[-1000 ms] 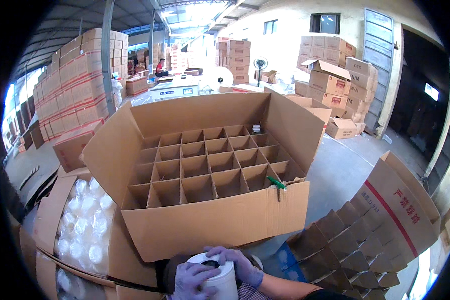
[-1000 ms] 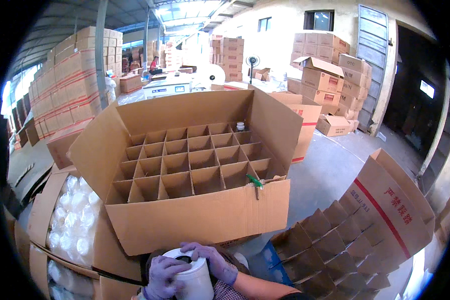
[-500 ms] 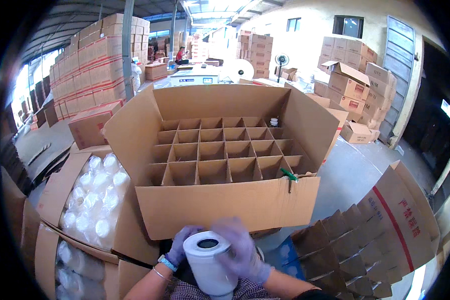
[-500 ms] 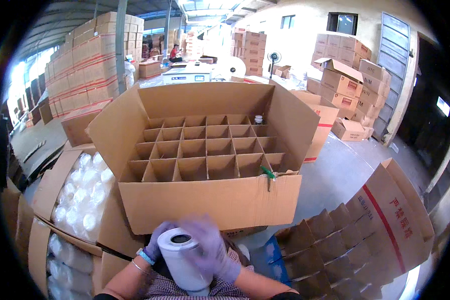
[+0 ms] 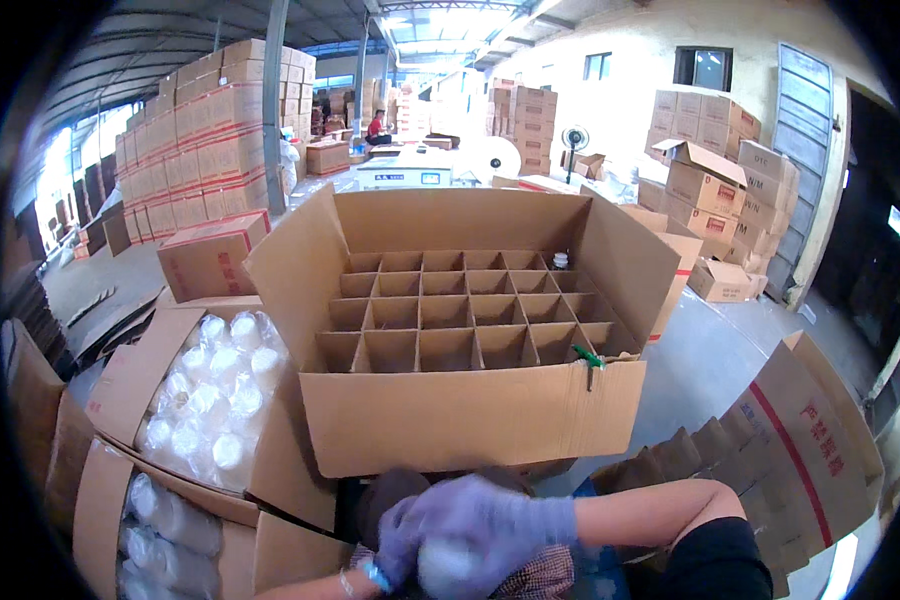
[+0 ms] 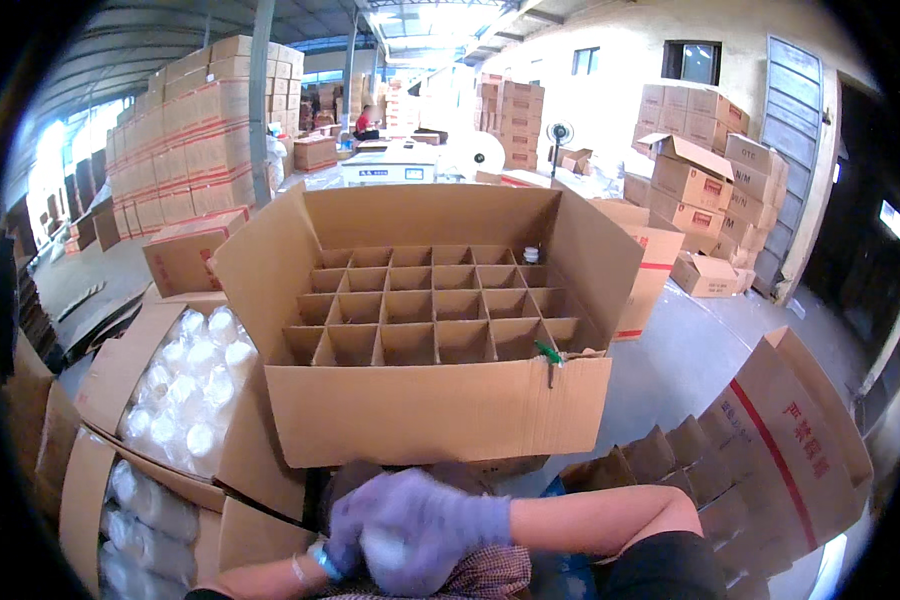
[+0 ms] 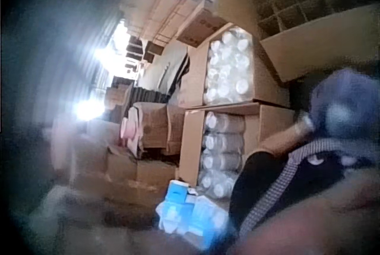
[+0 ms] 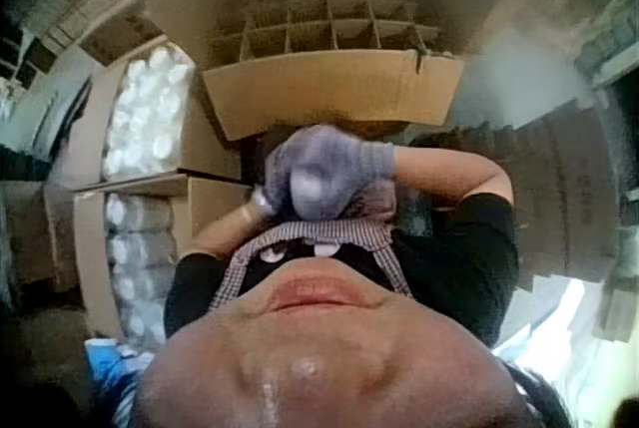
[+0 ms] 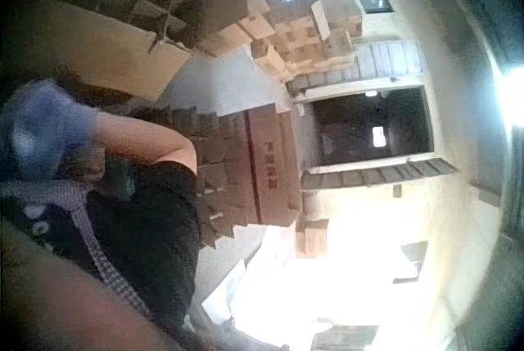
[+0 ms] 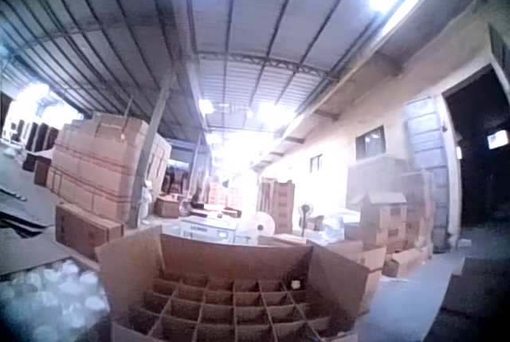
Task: The person sits on the floor in a warehouse and packs white plastic bottles into a cardboard box with dividers. They remove bottles from a larger box, place them into the shipping box, and then cap them with white lids from a blue basin.
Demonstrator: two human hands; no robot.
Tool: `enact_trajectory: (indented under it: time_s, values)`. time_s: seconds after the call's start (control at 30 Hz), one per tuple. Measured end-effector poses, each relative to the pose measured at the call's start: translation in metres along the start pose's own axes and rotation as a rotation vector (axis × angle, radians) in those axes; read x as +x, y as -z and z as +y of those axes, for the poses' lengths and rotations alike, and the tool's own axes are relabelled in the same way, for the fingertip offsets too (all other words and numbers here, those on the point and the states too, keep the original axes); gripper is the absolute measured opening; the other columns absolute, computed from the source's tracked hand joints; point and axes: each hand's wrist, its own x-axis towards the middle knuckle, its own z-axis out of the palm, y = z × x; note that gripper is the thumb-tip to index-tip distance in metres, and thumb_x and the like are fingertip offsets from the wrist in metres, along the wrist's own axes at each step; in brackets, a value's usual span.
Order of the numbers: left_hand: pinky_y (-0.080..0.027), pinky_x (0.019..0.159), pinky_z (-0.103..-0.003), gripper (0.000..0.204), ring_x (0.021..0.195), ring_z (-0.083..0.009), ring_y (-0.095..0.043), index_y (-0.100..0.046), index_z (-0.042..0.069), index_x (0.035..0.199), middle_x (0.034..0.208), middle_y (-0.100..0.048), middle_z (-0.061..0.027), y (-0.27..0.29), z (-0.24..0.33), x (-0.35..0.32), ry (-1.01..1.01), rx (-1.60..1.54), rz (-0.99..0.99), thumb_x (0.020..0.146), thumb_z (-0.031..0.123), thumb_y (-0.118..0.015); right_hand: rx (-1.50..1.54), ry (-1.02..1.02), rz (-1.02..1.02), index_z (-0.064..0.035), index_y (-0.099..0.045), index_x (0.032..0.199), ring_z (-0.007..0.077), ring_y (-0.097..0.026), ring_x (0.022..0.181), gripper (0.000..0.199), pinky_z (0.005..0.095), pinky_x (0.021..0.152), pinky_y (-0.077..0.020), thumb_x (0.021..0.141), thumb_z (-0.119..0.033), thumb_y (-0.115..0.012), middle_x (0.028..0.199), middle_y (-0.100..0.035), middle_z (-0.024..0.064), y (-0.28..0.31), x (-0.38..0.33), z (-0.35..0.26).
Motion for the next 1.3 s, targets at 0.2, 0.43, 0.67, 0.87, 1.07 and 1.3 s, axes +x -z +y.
enact_trajectory:
  time_s: [0.2, 0.43, 0.67, 0.87, 1.07, 1.3]
  values:
    - [-0.035, 0.112, -0.032, 0.088, 0.134, -0.0152, -0.039, -0.026, 0.002, 0.155, 0.146, -0.044, -0.0072, -0.011, 0.036, -0.019, 0.646, -0.934, -0.398, 0.087, 0.021, -0.078, -0.370, -0.508, 0.108, -0.0118, -0.047, 0.142, 0.0379, -0.048, 0.131, 0.060, 0.0416, 0.110, -0.0403, 0.090, -0.037, -0.062, 0.145, -0.046, 0.0162, -0.014, -0.053, 0.092]
    - [-0.041, 0.110, -0.035, 0.070, 0.132, -0.0218, -0.049, -0.043, 0.002, 0.147, 0.144, -0.051, -0.0115, 0.027, 0.015, 0.007, 0.660, -0.956, -0.648, 0.089, 0.026, -0.075, -0.284, -0.111, 0.142, -0.0108, -0.064, 0.123, 0.0336, -0.058, 0.118, 0.044, 0.0451, 0.104, -0.0460, 0.085, -0.033, -0.065, 0.124, -0.062, 0.0148, -0.028, -0.045, 0.051]
    - [-0.045, 0.106, -0.035, 0.079, 0.131, -0.0242, -0.051, -0.034, 0.001, 0.153, 0.146, -0.050, -0.0123, 0.029, 0.041, 0.003, 0.510, -0.963, -0.552, 0.090, 0.029, -0.073, -0.285, -0.178, 0.185, -0.0083, -0.043, 0.147, 0.0346, -0.040, 0.138, 0.073, 0.0498, 0.115, -0.0321, 0.090, -0.050, -0.063, 0.151, -0.038, 0.0160, -0.008, -0.038, 0.040]
    - [-0.048, 0.099, -0.030, 0.078, 0.117, -0.0169, -0.056, -0.035, -0.008, 0.149, 0.135, -0.057, -0.0144, -0.009, 0.029, -0.014, 0.539, -0.532, -0.140, 0.086, 0.014, -0.076, 0.004, -0.389, 0.224, -0.0062, -0.058, 0.129, 0.0340, -0.049, 0.128, 0.049, 0.0471, 0.111, -0.0379, 0.089, -0.033, -0.065, 0.129, -0.057, 0.0153, -0.031, -0.081, 0.079]
    - [-0.050, 0.089, -0.026, 0.082, 0.103, -0.0121, -0.060, -0.045, 0.002, 0.148, 0.117, -0.066, -0.0046, 0.041, 0.035, 0.033, 0.796, -0.877, -0.715, 0.076, 0.013, -0.083, -0.387, -0.228, 0.196, -0.0117, -0.049, 0.139, 0.0357, -0.046, 0.131, 0.067, 0.0527, 0.111, -0.0340, 0.083, -0.042, -0.069, 0.139, -0.049, 0.0168, -0.031, -0.066, 0.031]
    - [-0.050, 0.096, -0.031, 0.090, 0.108, -0.0126, -0.062, -0.048, 0.002, 0.145, 0.123, -0.067, -0.0076, 0.006, 0.046, -0.002, 0.613, -0.637, -0.404, 0.070, 0.026, -0.090, -0.226, -0.318, 0.193, -0.0131, -0.056, 0.133, 0.0343, -0.050, 0.125, 0.059, 0.0480, 0.104, -0.0449, 0.083, -0.041, -0.070, 0.136, -0.053, 0.0123, -0.028, -0.081, 0.063]
